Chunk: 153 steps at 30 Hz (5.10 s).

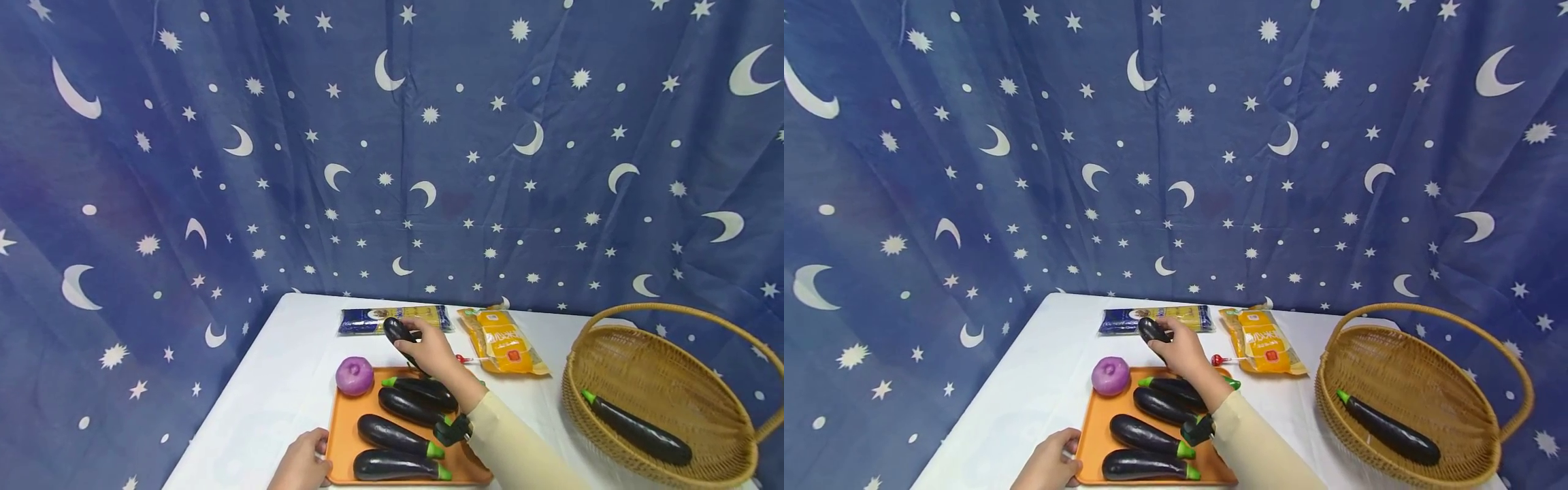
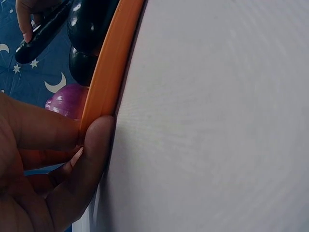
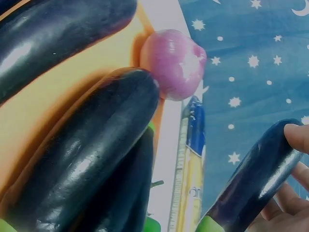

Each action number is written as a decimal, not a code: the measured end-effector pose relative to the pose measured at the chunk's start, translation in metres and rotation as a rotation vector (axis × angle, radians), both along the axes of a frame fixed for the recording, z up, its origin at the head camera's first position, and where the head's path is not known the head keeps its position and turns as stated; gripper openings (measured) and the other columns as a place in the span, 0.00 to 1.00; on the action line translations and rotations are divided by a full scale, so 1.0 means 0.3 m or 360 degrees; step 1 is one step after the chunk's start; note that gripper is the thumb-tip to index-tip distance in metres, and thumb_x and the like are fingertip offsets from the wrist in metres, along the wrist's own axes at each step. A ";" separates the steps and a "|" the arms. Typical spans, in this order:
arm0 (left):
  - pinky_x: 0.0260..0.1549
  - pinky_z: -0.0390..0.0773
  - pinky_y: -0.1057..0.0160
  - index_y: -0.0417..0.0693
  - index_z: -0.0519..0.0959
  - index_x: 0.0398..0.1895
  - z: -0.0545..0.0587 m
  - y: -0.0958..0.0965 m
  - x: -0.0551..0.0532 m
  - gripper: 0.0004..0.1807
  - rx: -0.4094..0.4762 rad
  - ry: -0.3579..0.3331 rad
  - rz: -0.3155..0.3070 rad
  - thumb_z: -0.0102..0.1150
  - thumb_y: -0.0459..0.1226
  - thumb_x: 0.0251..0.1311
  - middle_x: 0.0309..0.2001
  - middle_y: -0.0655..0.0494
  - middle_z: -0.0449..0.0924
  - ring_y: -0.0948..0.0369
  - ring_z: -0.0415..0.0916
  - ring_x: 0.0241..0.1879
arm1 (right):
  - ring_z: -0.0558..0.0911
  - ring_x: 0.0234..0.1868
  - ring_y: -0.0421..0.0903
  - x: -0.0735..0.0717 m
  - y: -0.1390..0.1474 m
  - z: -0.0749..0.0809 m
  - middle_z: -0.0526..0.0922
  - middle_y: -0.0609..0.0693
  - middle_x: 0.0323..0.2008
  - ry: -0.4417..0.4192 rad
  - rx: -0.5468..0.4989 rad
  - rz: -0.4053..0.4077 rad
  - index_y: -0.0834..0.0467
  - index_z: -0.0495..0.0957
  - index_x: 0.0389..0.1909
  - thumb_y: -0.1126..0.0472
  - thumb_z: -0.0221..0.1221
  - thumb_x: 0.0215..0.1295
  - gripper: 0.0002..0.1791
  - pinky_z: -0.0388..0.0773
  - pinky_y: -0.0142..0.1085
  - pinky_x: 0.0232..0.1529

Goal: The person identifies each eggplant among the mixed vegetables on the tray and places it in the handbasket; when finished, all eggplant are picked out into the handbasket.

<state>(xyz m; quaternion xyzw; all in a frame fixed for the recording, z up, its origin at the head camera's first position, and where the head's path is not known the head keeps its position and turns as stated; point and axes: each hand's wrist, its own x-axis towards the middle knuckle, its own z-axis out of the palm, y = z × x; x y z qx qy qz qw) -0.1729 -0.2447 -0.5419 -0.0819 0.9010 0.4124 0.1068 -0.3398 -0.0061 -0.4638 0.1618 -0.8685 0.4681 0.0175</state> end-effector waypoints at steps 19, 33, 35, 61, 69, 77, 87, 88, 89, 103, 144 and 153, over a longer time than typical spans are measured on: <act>0.22 0.82 0.66 0.25 0.73 0.55 -0.006 0.003 0.005 0.25 0.0026 0.0065 0.0002 0.65 0.23 0.52 0.35 0.52 0.71 0.61 0.75 0.29 | 0.82 0.50 0.54 -0.007 0.110 0.056 0.82 0.54 0.52 0.0021 -0.0071 -0.0131 0.54 0.78 0.61 0.55 0.70 0.60 0.28 0.86 0.45 0.40; 0.22 0.83 0.65 0.24 0.73 0.55 -0.006 0.009 -0.001 0.25 0.0033 0.0019 -0.0011 0.65 0.23 0.53 0.35 0.51 0.71 0.61 0.76 0.29 | 0.82 0.54 0.56 0.000 0.199 0.091 0.81 0.56 0.55 -0.0018 -0.0127 -0.0236 0.55 0.77 0.62 0.56 0.70 0.60 0.28 0.86 0.49 0.47; 0.23 0.83 0.65 0.24 0.73 0.56 -0.006 0.011 -0.003 0.25 0.0035 0.0001 -0.0001 0.65 0.23 0.53 0.35 0.52 0.71 0.62 0.76 0.29 | 0.81 0.54 0.56 0.003 0.216 0.101 0.81 0.57 0.56 -0.0023 -0.0136 -0.0244 0.56 0.77 0.63 0.56 0.69 0.61 0.29 0.86 0.50 0.47; 0.24 0.83 0.64 0.26 0.74 0.55 -0.006 0.016 -0.015 0.24 -0.0032 -0.0033 -0.0012 0.66 0.24 0.53 0.34 0.53 0.72 0.62 0.75 0.29 | 0.79 0.59 0.59 0.031 0.369 0.156 0.77 0.60 0.61 -0.0054 -0.0156 -0.0322 0.56 0.73 0.66 0.55 0.67 0.63 0.30 0.83 0.52 0.53; 0.24 0.82 0.64 0.26 0.74 0.55 -0.002 0.020 -0.013 0.25 -0.0049 -0.0018 -0.0001 0.67 0.24 0.53 0.35 0.52 0.72 0.61 0.75 0.29 | 0.78 0.60 0.58 0.037 0.420 0.167 0.77 0.59 0.61 -0.0050 -0.0115 -0.0338 0.55 0.73 0.67 0.53 0.67 0.64 0.31 0.82 0.52 0.55; 0.24 0.83 0.65 0.25 0.73 0.55 -0.007 0.012 -0.009 0.25 -0.0038 0.0029 -0.0027 0.67 0.24 0.52 0.35 0.52 0.72 0.62 0.75 0.30 | 0.78 0.60 0.58 0.047 0.459 0.171 0.77 0.59 0.62 -0.0061 -0.0139 -0.0374 0.55 0.72 0.67 0.53 0.67 0.64 0.31 0.80 0.54 0.58; 0.24 0.83 0.65 0.23 0.72 0.56 -0.006 0.014 -0.009 0.26 -0.0008 0.0005 -0.0024 0.67 0.24 0.52 0.35 0.51 0.71 0.61 0.76 0.30 | 0.78 0.60 0.59 0.067 0.508 0.168 0.77 0.61 0.62 -0.0027 -0.0098 -0.0399 0.56 0.72 0.67 0.53 0.66 0.64 0.31 0.80 0.53 0.58; 0.24 0.83 0.65 0.23 0.72 0.56 -0.007 0.013 -0.009 0.27 -0.0004 0.0003 -0.0026 0.67 0.23 0.52 0.35 0.51 0.71 0.61 0.76 0.30 | 0.78 0.60 0.59 0.069 0.514 0.169 0.77 0.61 0.62 -0.0025 -0.0098 -0.0402 0.56 0.72 0.67 0.53 0.66 0.65 0.32 0.80 0.53 0.57; 0.24 0.84 0.65 0.23 0.72 0.56 -0.007 0.012 -0.009 0.27 0.0002 0.0006 -0.0029 0.66 0.23 0.52 0.35 0.51 0.71 0.61 0.76 0.30 | 0.78 0.60 0.59 0.071 0.521 0.169 0.77 0.61 0.62 -0.0022 -0.0096 -0.0405 0.56 0.72 0.68 0.53 0.66 0.65 0.32 0.80 0.53 0.57; 0.23 0.84 0.64 0.23 0.72 0.54 -0.021 -0.004 -0.012 0.25 0.0075 0.0077 -0.0092 0.65 0.22 0.51 0.34 0.51 0.72 0.61 0.78 0.28 | 0.78 0.60 0.61 0.105 0.615 0.185 0.75 0.63 0.62 -0.0053 -0.0140 -0.0482 0.58 0.71 0.68 0.52 0.66 0.65 0.32 0.81 0.54 0.56; 0.24 0.84 0.64 0.23 0.72 0.56 -0.008 0.010 -0.019 0.26 0.0021 -0.0044 -0.0004 0.65 0.23 0.52 0.35 0.51 0.71 0.61 0.77 0.29 | 0.73 0.63 0.64 0.223 0.875 0.159 0.70 0.66 0.64 -0.0064 -0.0074 -0.0660 0.61 0.65 0.72 0.46 0.63 0.68 0.39 0.79 0.56 0.57; 0.24 0.84 0.64 0.23 0.71 0.57 -0.009 0.012 -0.020 0.27 0.0027 -0.0059 -0.0005 0.66 0.23 0.52 0.35 0.51 0.72 0.61 0.77 0.30 | 0.73 0.62 0.66 0.244 0.927 0.160 0.70 0.68 0.64 -0.0052 -0.0026 -0.0688 0.63 0.65 0.72 0.45 0.63 0.68 0.39 0.83 0.51 0.49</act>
